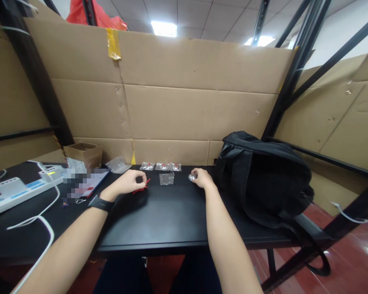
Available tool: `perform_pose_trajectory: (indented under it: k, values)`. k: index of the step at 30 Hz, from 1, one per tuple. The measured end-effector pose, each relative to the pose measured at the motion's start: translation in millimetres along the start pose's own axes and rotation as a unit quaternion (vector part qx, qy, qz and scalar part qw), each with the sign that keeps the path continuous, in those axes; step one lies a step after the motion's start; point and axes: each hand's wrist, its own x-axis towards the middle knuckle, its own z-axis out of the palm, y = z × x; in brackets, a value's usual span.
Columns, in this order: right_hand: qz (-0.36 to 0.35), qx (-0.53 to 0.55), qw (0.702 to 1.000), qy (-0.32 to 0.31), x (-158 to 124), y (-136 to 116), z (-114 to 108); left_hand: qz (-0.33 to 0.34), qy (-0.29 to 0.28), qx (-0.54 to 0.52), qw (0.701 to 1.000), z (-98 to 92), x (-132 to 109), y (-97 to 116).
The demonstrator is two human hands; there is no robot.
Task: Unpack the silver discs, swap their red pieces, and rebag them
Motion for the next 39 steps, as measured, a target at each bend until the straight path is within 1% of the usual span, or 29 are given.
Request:
perform_pose_trajectory:
  k: [3,5,6,8,11,13,16,19,23,26,30,34,39]
  values:
    - [0.026,-0.008,0.999,0.018,-3.6,-3.0,-4.7,-0.005,0.003,-0.087,0.996,3.7,-0.2,1.8]
    - [0.031,0.01,0.999,0.041,-6.4,-7.9,-8.0,-0.002,0.01,-0.105,0.994,9.0,0.7,3.2]
    - [0.02,0.035,0.998,0.052,-7.8,-11.9,-9.3,0.001,0.019,-0.109,0.994,11.9,1.6,4.0]
    - [-0.032,0.113,0.991,0.07,-10.4,-23.5,-10.8,0.019,0.047,-0.122,0.991,17.3,3.9,5.9]
    - [-0.131,0.244,0.958,0.079,-15.1,-50.5,-9.2,0.054,0.08,-0.162,0.982,24.0,8.1,9.0]
    - [-0.172,0.31,0.932,0.075,-19.8,-71.9,-5.3,0.064,0.092,-0.183,0.977,27.2,10.7,11.4]
    - [-0.196,0.361,0.911,0.042,-28.6,-99.9,3.1,0.052,0.112,-0.211,0.97,30.2,12.5,16.1]
    - [-0.22,0.407,0.887,0.009,-35.4,-115.4,11.5,0.064,0.129,-0.246,0.958,31.9,11.9,22.2]
    - [-0.245,0.467,0.85,-0.008,-38.1,-119.6,16.2,0.098,0.162,-0.292,0.938,34.5,11.4,28.1]
    - [-0.25,0.485,0.838,-0.009,-38.6,-119.3,14.4,0.089,0.18,-0.294,0.934,36.7,12.4,27.5]
    - [-0.252,0.484,0.838,-0.011,-40.1,-120.7,13.5,0.078,0.186,-0.252,0.946,39.3,14.9,23.8]
    - [-0.255,0.483,0.837,-0.013,-40.3,-122.5,18.1,0.08,0.19,-0.26,0.943,41.8,16.7,23.7]
    - [-0.252,0.483,0.838,0.005,-39.4,-123.3,22.0,0.087,0.186,-0.25,0.946,43.9,18.2,23.5]
